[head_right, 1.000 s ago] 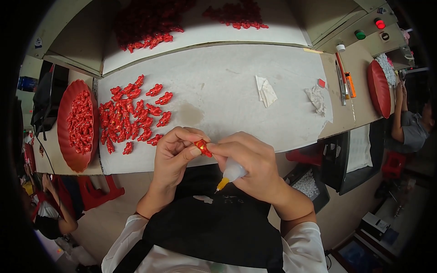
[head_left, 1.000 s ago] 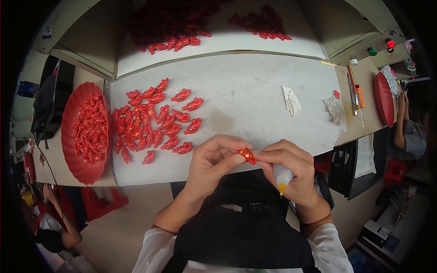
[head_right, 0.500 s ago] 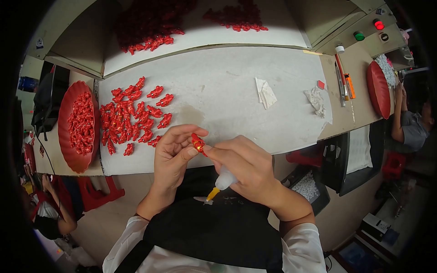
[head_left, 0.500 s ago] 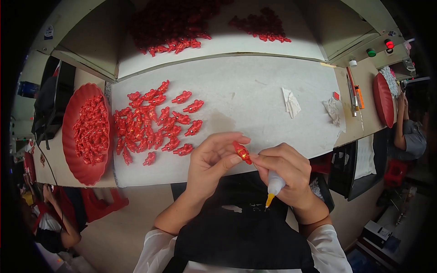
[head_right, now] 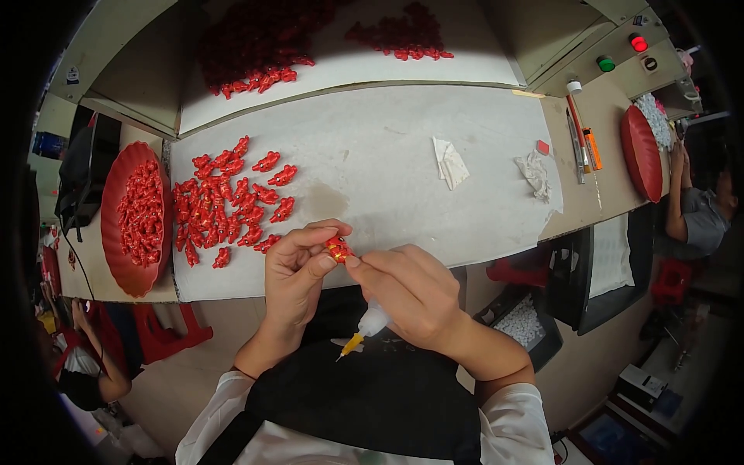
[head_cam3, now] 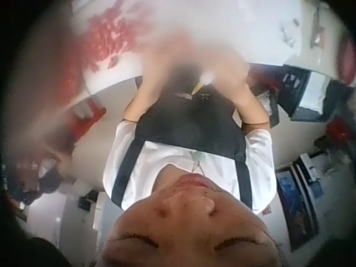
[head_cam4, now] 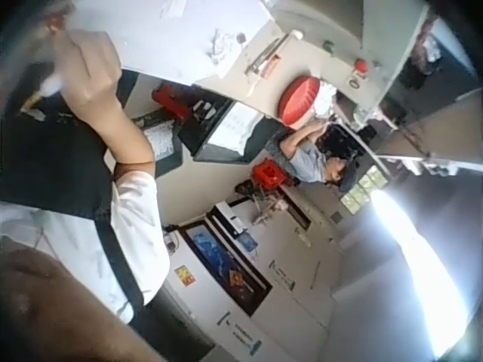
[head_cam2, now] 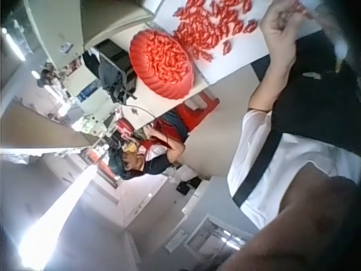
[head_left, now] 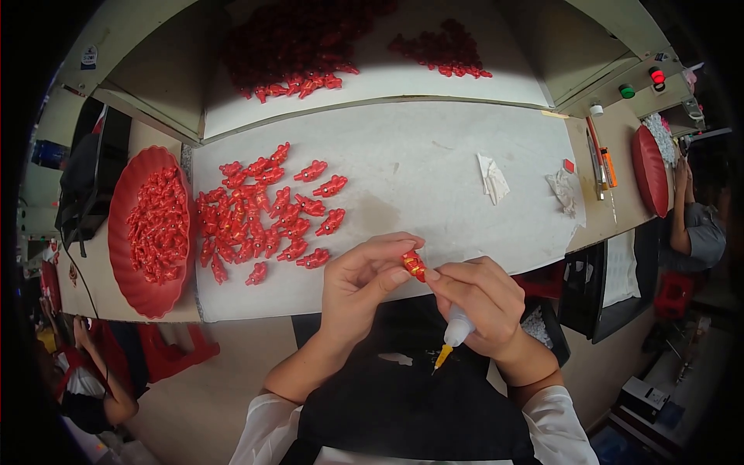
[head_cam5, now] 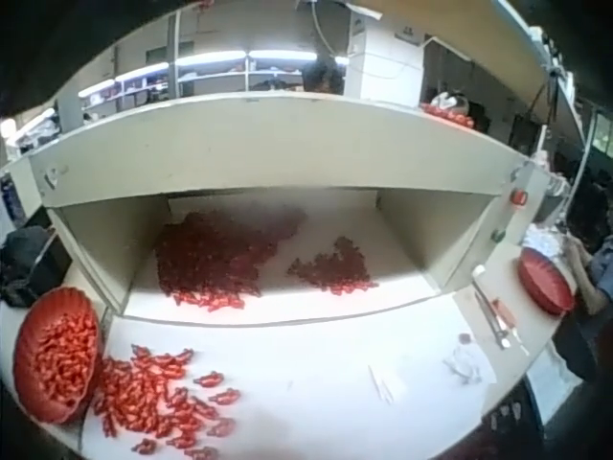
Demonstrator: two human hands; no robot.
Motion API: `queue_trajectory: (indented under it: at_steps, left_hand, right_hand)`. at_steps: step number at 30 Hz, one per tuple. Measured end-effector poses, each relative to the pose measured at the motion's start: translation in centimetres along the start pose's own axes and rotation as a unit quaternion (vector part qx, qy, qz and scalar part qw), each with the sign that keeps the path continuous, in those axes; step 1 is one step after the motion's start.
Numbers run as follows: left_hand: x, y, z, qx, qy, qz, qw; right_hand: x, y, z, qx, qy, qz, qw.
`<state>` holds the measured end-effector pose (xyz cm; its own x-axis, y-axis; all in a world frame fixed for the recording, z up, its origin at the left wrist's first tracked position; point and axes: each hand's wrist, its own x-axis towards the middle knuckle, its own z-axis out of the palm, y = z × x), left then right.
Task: The person assembles toy figurine parts by applying liquid from a squeeze bottle onto the components, joining pieces together by hand, placing them on the table, and retrieving additional pieces from the upper compartment.
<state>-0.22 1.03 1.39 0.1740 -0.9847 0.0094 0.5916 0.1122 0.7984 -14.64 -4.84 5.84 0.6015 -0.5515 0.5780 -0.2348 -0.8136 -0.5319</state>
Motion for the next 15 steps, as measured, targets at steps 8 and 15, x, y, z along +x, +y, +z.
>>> queue_trajectory:
  at_steps: [8,15]
  left_hand:
    - [0.21,0.05,-0.2,0.008,-0.016,0.008,1.0]
    - [0.1,0.07,0.04,-0.02,-0.026,0.014,0.999]
  right_hand:
    - [-0.29,0.0,0.24,-0.028,0.007,-0.02,0.999]
    - [0.08,0.66,0.47,-0.062,0.028,-0.098,0.993]
